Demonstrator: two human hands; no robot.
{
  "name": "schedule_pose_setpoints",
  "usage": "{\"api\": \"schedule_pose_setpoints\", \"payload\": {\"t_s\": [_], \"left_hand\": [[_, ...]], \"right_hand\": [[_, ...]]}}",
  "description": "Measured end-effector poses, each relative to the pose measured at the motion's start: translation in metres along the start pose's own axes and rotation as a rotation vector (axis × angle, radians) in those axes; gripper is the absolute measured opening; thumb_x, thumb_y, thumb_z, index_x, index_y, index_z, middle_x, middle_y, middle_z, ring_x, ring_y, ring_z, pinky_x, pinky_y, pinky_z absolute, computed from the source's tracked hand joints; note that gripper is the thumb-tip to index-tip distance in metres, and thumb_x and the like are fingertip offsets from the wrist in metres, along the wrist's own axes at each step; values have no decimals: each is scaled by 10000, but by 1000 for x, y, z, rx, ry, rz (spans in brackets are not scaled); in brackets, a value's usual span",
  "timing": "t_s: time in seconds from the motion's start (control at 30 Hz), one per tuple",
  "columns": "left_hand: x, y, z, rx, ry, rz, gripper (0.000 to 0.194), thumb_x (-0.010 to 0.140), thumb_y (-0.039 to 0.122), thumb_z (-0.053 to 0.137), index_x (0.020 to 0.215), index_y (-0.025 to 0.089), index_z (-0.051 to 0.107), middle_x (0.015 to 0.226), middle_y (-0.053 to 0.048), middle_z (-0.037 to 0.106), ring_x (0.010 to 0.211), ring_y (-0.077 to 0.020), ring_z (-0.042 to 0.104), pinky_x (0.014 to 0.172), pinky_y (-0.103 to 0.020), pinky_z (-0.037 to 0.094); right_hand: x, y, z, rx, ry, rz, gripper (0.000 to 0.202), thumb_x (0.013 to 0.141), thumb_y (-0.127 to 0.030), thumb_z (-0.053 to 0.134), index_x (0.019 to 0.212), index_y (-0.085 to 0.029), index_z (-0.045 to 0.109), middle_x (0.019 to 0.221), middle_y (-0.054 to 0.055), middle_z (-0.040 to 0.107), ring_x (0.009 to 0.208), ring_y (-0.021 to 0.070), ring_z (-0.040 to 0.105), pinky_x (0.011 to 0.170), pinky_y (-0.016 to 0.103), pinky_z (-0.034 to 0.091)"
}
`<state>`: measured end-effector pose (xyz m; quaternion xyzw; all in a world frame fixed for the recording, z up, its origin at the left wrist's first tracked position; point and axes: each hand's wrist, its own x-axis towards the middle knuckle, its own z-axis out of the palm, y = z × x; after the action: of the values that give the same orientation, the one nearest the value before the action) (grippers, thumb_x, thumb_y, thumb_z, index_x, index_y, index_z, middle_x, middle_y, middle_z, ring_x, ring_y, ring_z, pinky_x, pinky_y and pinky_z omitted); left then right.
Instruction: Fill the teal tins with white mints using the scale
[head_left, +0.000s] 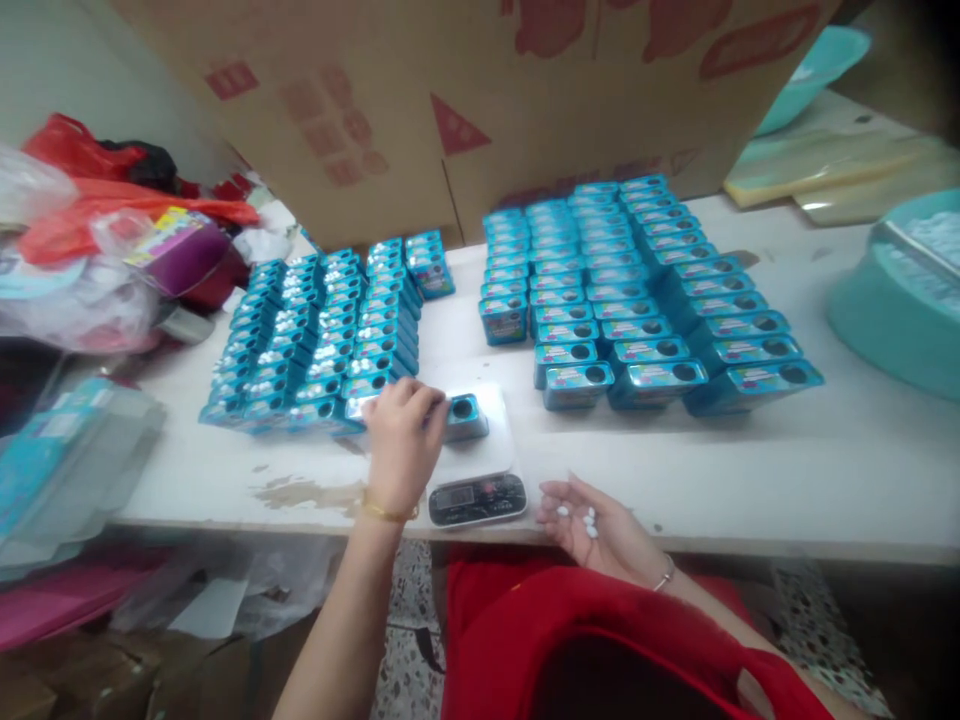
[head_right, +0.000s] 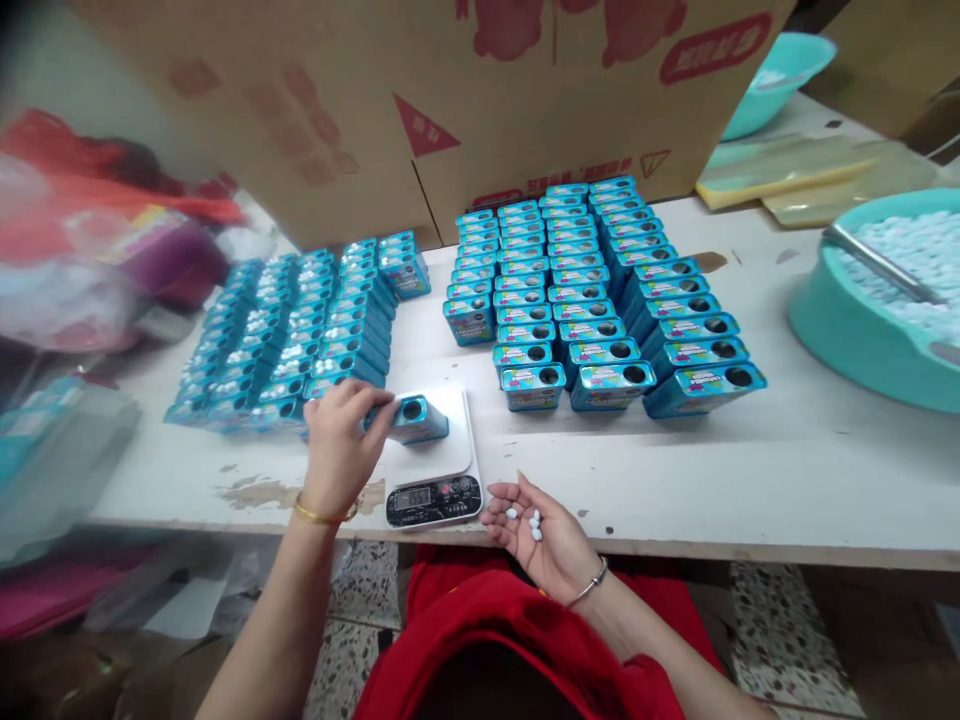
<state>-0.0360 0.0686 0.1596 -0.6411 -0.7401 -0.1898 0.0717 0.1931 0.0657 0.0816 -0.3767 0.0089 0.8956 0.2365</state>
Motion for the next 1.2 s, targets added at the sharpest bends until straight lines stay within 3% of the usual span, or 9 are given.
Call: {"api": "schedule_pose_setpoints", "payload": {"t_s": [0.13, 0.2, 0.3, 0.37, 0.53, 0.73, 0.9, 1.1, 1.2], "left_hand": [[-12, 27, -12, -179, -191, 267, 149, 861, 295, 535, 960, 222, 619, 979, -52, 602, 934, -193, 522, 847, -369, 343], [-17, 35, -16, -192, -305, 391, 349, 830, 356, 576, 1159, 240, 552, 1156, -85, 561, 1061, -230, 493, 908, -396, 341], [-15, 21, -14, -40, -279, 344, 681, 776, 431, 621, 1366, 228, 347, 1321, -129, 457, 1182, -299, 427, 944, -448, 337], [-5, 0, -9, 55, -259, 279, 620, 795, 385, 599, 1343, 219, 360, 1247, -121, 518, 1114, -291, 486, 902, -436, 370], [45, -27, 5, 104, -334, 317, 253, 847, 284, 521, 1088, 206, 505, 959, -57, 601, 872, -223, 562, 750, -339, 412], [117, -1, 52, 92, -283, 386, 273, 832, 313, 550, 1065, 183, 493, 1007, -75, 601, 949, -228, 548, 802, -340, 374], [139, -1, 87, 102, -272, 414, 351, 788, 345, 597, 1078, 178, 491, 1039, -87, 579, 982, -236, 523, 840, -353, 353], [188, -48, 93, 237, -48, 156, 371, 873, 427, 438, 1145, 177, 471, 1145, -111, 520, 1078, -241, 462, 906, -365, 329], [231, -77, 101, 397, -80, 5, 390, 844, 373, 472, 1175, 169, 499, 1211, -155, 479, 1104, -304, 434, 875, -416, 340]], "right_hand": [[3, 0, 8, 31, -52, 33, 239, 879, -297, 534, 841, -91, 648, 704, 71, 648, 624, 125, 633, 488, 182, 478], [5, 0, 12, 58, -94, 45, 259, 859, -341, 565, 832, -97, 646, 664, 45, 625, 494, 78, 552, 367, 143, 357], [8, 0, 13, 59, -119, 70, 265, 824, -356, 612, 735, -107, 619, 559, -14, 548, 350, 13, 351, 304, 124, 177], [10, 0, 9, 37, -105, 86, 284, 806, -353, 634, 662, -114, 584, 502, -40, 493, 331, 3, 284, 309, 125, 127], [13, -3, 3, 15, -78, 48, 327, 771, -389, 665, 619, -119, 559, 452, -63, 417, 329, 2, 252, 324, 132, 96], [9, -8, 2, 22, -39, 16, 307, 749, -380, 691, 646, -117, 569, 497, -54, 454, 343, -4, 262, 330, 131, 100], [17, -7, -14, 28, -45, 35, 326, 710, -410, 722, 650, -125, 575, 446, -68, 412, 330, 1, 242, 325, 132, 99], [31, -12, -23, 104, 82, 181, 342, 642, -416, 771, 636, -140, 568, 496, -52, 477, 366, 15, 375, 343, 117, 244], [27, -18, -17, 72, 131, 125, 320, 619, -393, 788, 631, -145, 587, 566, -20, 540, 492, 54, 523, 454, 128, 392]]}}
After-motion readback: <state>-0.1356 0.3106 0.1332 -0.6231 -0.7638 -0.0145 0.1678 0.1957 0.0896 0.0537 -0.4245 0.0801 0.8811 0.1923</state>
